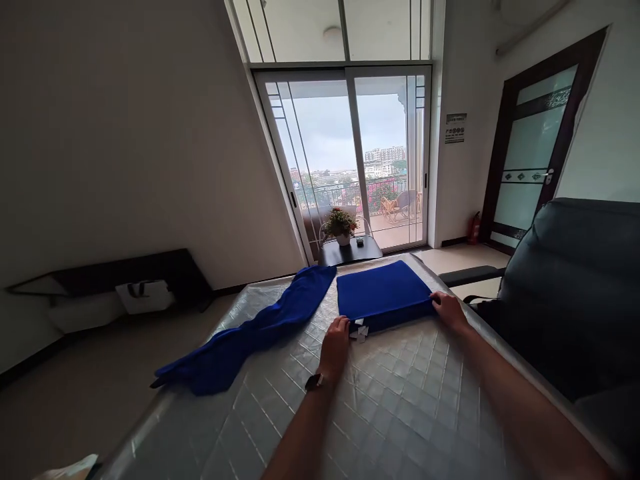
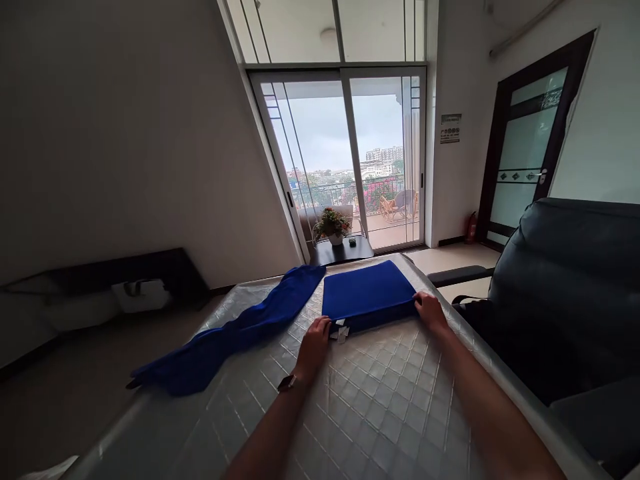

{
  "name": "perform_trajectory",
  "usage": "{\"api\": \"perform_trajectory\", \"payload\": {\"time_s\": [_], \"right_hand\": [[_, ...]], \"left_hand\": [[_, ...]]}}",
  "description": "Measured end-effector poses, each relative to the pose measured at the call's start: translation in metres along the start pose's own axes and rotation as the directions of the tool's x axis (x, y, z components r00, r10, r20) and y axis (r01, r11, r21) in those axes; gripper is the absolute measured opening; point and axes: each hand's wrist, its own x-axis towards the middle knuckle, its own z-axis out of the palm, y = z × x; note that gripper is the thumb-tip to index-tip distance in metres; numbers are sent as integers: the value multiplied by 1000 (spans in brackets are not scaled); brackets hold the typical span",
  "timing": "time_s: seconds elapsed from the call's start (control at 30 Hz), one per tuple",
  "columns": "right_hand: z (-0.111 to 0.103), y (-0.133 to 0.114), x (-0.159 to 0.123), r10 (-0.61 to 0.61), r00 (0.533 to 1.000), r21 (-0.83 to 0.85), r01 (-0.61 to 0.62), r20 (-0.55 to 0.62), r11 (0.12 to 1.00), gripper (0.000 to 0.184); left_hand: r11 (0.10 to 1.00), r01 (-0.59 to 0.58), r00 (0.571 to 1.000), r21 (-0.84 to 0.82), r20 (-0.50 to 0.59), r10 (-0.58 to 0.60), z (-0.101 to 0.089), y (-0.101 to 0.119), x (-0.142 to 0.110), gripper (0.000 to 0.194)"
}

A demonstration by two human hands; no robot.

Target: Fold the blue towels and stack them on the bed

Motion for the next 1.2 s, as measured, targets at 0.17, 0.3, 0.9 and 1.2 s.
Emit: {"api": "perform_trajectory", "payload": {"time_s": [0.17, 0.3, 0.9, 1.2], "right_hand": [[12, 24, 7, -55, 995, 29, 57, -79, 998, 28], [17, 39, 8, -81, 993, 8, 82, -89, 997, 24], [29, 12, -6, -210, 978, -372, 199, 11, 907, 25], [85, 1, -26, -431, 898, -255, 438, 87, 862, 51]], "left_hand": [[999, -37, 999, 28, 23, 37, 12, -10, 0, 23], [995, -89, 993, 47, 76, 85, 13, -9, -1, 24], [978, -100, 988, 185, 137, 75, -5, 10, -5, 11], [877, 317, 931, 361, 57, -360, -77, -88, 7, 38]]}}
